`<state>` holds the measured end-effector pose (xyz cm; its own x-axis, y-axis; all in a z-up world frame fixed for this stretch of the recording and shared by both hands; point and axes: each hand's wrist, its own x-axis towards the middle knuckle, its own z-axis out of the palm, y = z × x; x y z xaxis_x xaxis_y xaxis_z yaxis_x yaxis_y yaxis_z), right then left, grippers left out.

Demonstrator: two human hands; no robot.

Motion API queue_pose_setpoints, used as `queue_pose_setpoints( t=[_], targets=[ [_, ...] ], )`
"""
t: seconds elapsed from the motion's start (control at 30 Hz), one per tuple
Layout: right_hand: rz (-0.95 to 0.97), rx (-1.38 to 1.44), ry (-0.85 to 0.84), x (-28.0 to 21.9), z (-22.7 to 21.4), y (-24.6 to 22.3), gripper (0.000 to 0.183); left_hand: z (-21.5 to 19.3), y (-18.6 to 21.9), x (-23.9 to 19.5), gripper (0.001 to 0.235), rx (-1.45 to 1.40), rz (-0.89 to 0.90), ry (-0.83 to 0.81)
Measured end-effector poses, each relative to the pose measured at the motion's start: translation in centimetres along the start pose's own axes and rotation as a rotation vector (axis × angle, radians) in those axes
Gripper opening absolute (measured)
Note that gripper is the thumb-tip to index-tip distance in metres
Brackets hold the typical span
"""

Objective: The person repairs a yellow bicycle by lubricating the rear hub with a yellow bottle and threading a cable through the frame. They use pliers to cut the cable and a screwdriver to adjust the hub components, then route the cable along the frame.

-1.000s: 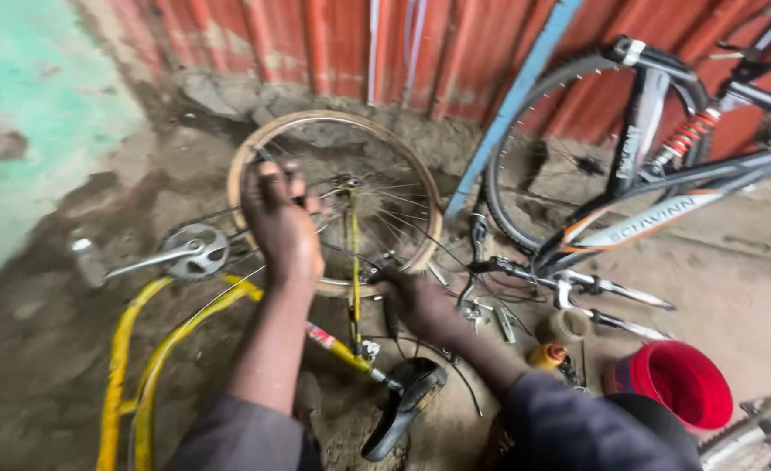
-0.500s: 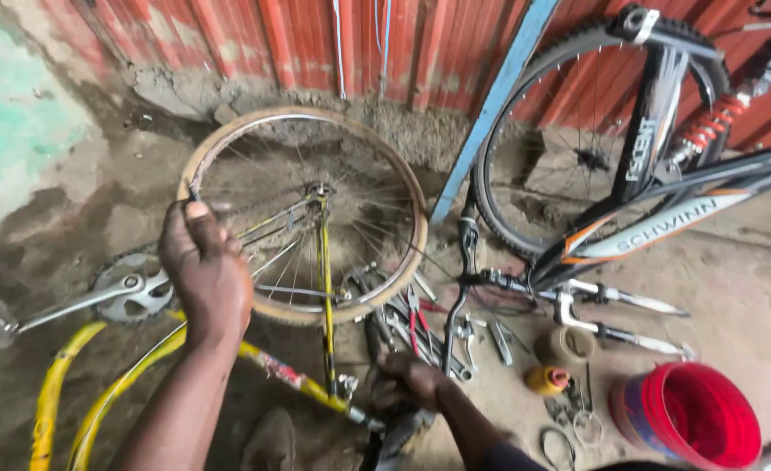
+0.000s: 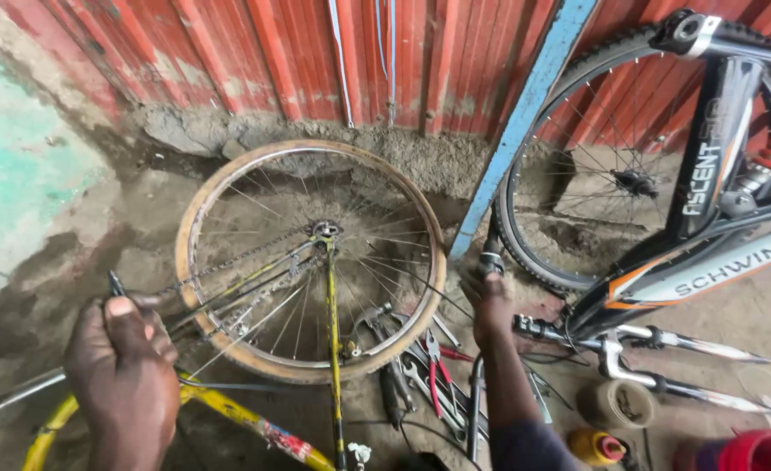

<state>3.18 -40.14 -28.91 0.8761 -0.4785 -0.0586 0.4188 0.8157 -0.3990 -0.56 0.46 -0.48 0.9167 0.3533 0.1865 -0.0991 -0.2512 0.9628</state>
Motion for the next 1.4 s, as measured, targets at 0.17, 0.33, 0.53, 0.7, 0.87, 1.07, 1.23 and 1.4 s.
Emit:
queue_pose_setpoints(
  t=[0.17,0.33,0.53,0.7,0.87,1.07,1.23,1.4],
  targets=[
    [0.248,-2.850,-0.830,1.2,-14.4,5.2,0.047,1.1,-0.3,-0.5,0.016,-0.164,-0.107,-0.103],
    [-0.169,-1.912,-0.065,-7.5,-3.4,5.9,0.029,2.0,-2.0,-0.6,0.015,-0.394,-0.180,-0.240],
    [0.030,-1.192,-0.151,-18.7,20.4,2.3,0.031,1.0,4.3,-2.4,0.021,-0.555,-0.211,-0.456],
    [0.068,-1.099,-0.364,-23.8,30.7,-1.1,0.026,-1.5,8.9,-3.7,0.024,-0.871,-0.157,-0.442],
    [0.296,-1.392,-0.367,-29.7,39.4,-5.8,0.034,-4.9,11.5,-4.9,0.022,-0.937,-0.012,-0.399],
    [0.047,-1.229,-0.449,-29.2,35.1,-5.8,0.024,-5.2,11.7,-4.3,0.018,-0.999,-0.112,-0.068],
    [0.105,-0.847,-0.380,-24.5,33.4,-6.1,0.014,-4.9,8.6,-2.6,0.020,-0.997,-0.072,0.047],
    [0.202,-0.678,-0.306,-22.3,34.7,-6.4,0.021,-5.3,7.4,-0.8,0.019,-0.975,-0.063,0.022]
  ],
)
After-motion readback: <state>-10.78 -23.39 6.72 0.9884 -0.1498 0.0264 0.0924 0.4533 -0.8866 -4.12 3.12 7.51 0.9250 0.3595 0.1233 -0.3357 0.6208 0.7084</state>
